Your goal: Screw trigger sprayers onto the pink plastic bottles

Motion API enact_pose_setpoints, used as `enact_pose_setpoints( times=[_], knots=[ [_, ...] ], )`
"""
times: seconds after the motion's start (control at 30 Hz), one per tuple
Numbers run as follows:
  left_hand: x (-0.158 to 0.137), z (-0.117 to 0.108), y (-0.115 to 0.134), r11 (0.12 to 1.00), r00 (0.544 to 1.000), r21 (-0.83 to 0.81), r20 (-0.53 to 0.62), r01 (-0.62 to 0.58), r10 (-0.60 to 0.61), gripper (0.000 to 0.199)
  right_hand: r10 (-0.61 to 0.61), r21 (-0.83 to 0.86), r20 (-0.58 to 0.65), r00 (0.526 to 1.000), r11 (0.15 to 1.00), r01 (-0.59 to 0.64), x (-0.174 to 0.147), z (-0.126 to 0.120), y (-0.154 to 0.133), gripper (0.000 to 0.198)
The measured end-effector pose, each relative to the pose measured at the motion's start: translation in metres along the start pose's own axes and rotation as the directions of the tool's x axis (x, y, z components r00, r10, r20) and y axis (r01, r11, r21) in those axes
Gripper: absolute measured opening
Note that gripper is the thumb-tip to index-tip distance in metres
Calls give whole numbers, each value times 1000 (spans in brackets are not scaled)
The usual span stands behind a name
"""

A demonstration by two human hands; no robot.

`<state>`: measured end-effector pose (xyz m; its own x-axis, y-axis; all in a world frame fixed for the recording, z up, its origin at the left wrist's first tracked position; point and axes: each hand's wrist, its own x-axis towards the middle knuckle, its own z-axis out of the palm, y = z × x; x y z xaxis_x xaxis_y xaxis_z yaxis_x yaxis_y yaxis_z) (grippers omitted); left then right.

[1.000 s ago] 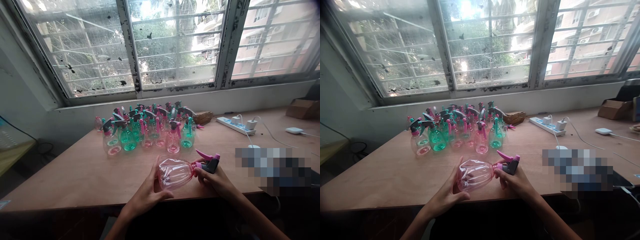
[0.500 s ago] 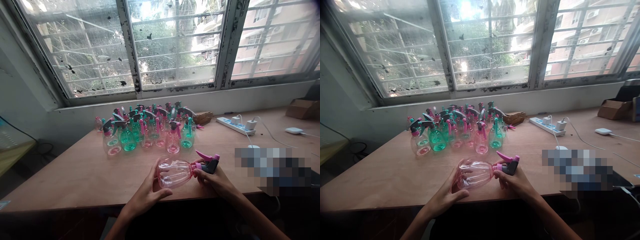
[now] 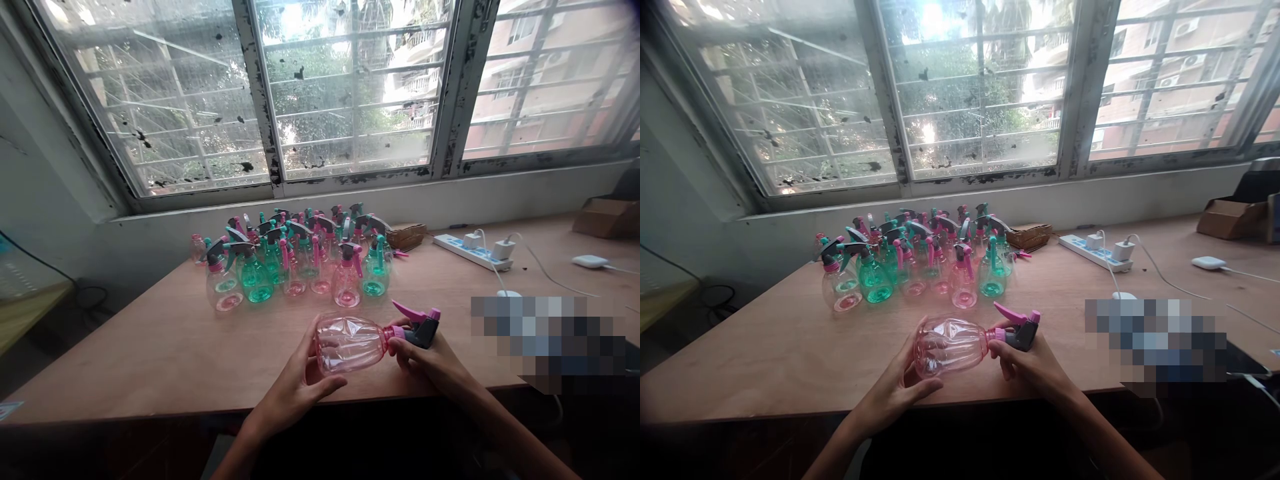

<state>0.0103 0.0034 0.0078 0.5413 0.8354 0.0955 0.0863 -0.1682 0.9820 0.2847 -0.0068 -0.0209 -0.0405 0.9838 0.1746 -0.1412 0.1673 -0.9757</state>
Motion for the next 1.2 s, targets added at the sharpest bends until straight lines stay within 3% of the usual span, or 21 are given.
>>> enact_pose_setpoints(
  times=[0.17,0.33,0.47,0.63,0.83,1.1,1.2],
  knots=[
    [1,0,-10,997,996,43,-46,-70,72,93,6,-13,6,1000,1000,-5,1,0,-1,44],
    [-1,2,-3,999,999,25,-23,-27,27,116,16,-8,18,1000,1000,-16,1,0,-1,46],
    [0,3,-1,1000,1000,6,-18,-13,13,107,24,-9,11,1000,1000,-24,1,0,-1,47],
    [0,4,-4,989,996,123,-32,-82,86,96,21,-6,-1,1000,1000,-21,2,1,-1,46],
    [0,-1,0,931,992,364,-111,-14,59,107,24,9,-9,1000,1000,-24,1,0,0,49],
    [2,-2,-6,953,988,286,-89,-96,126,93,18,22,4,1000,1000,-18,1,-1,1,41],
    [2,-4,-7,948,986,307,-108,-86,125,98,13,22,-1,1000,1000,-13,1,-1,1,41]
  ],
)
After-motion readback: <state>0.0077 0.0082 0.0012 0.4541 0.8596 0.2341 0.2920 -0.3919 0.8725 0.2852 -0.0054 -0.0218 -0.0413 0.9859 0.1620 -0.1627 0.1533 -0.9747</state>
